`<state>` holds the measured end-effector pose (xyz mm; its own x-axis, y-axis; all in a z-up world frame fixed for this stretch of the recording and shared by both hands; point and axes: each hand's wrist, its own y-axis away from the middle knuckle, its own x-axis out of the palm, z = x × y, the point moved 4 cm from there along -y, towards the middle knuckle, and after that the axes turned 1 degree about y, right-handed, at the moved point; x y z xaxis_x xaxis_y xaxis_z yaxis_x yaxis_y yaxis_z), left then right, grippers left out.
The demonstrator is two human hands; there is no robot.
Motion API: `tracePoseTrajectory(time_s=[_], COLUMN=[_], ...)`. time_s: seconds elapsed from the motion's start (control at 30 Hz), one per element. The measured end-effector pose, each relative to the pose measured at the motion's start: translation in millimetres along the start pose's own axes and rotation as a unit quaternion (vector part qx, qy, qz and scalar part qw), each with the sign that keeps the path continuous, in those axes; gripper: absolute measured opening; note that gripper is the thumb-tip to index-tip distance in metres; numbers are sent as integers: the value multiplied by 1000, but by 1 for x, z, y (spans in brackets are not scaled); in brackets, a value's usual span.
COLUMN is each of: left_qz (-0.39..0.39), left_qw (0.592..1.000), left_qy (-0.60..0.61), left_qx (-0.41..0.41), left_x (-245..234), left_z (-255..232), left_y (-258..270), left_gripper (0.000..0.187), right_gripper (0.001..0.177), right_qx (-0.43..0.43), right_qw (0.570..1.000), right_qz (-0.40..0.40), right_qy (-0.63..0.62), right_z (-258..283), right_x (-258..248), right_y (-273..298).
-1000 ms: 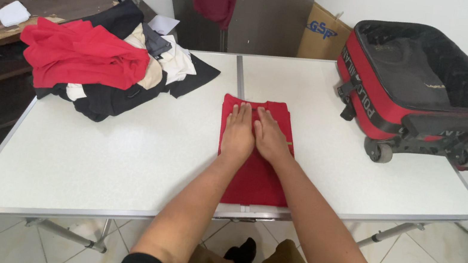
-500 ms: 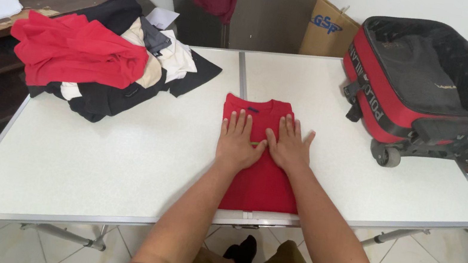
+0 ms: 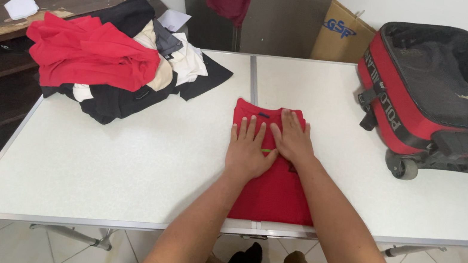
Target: The person folds a red shirt on a table and places it into a suitcase.
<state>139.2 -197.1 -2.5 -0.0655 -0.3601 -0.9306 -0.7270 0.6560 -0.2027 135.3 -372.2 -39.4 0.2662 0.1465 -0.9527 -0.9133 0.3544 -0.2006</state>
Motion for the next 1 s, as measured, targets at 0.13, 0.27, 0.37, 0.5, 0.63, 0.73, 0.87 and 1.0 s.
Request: tracePoseTrajectory(time_s=[0.13,0.27,0.37,0.5,0.63,0.73,0.87,1.0], left_qz=[9,-8,21,-1,-1,16,68,87], left_qw=[1000,1000,1000,998,999,997,994,994], left_qy=[-1,1,-2,-59,-44,-69,-81,-68], left_qx=[-4,-4,-9,26,23,20,9,-16], left_x=[0,-3,2,17,30,18,1,-7], left_z=[1,0,-1,5,13,24,47,59], left_y=[1,1,-2,-4,-10,-24,-33,-53], left_gripper=[86,86,84,78,80,83,83,84], right_gripper=[77,90,92,88,83,83,82,83], right_qx=[126,199,181,151,121,114,109,117], right_qw=[989,977,964,961,971,977,983,982], right_qz=[27,-46,-72,-37,-78,-75,-58,-50], right_qy=[-66,-60,-181,-228,-192,-163,-138,-139], right_z=[-20,-25,3,37,44,51,60,63], right_x=[-1,-14,-7,13,6,-4,-9,-14], right_y=[-21,-28,-18,23,43,49,53,53])
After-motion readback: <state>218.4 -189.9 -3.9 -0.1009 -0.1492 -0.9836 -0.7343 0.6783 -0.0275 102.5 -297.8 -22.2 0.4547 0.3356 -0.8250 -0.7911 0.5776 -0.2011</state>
